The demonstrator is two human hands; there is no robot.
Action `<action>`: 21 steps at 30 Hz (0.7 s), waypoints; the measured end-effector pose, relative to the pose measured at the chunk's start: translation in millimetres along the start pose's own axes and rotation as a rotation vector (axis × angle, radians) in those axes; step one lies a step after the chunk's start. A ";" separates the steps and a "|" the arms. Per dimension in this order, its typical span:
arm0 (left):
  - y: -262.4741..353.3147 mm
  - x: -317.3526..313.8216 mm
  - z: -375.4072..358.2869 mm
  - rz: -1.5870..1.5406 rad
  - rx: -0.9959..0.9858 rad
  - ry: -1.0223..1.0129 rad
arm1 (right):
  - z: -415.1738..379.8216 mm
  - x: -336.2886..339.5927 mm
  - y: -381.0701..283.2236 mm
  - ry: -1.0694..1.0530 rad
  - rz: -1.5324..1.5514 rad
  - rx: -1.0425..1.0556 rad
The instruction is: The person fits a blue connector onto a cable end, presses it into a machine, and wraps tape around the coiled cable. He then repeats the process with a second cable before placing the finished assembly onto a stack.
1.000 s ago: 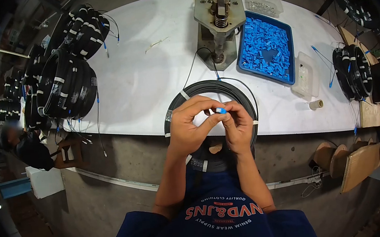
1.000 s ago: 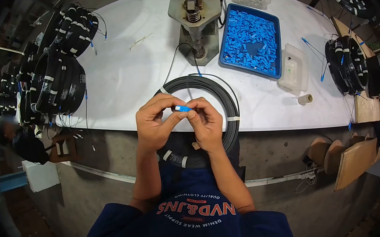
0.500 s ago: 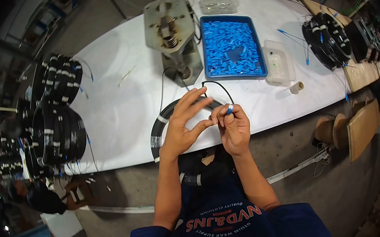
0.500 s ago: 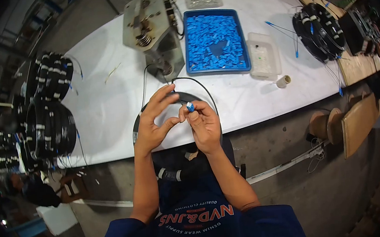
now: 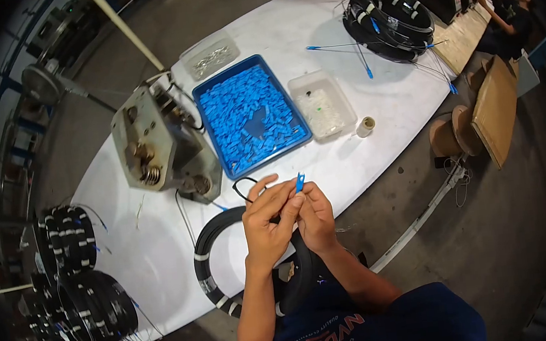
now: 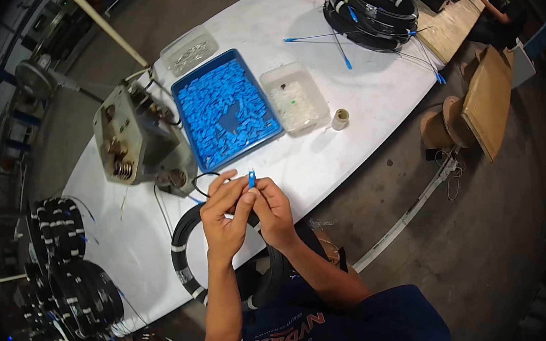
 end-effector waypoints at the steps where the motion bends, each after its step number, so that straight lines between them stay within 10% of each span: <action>1: -6.0 -6.5 2.5 -0.125 0.077 0.013 | 4.3 7.0 -0.4 0.006 -0.028 -0.008; 7: -40.1 -42.7 20.5 -0.465 0.462 0.013 | 34.5 38.2 -6.4 0.049 -0.199 -0.022; 21: -105.9 -118.4 42.8 -1.006 0.467 -0.132 | 68.9 70.9 -50.8 0.334 -0.813 0.139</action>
Point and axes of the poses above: each hand's wrist, its own z-axis towards the middle knuckle, its own x-axis out of the back of the hand, y = z × x, the point moved 4 cm from there along z, towards the middle knuckle, and after that the axes turned 7 degrees about -x, right-handed, at the moved point
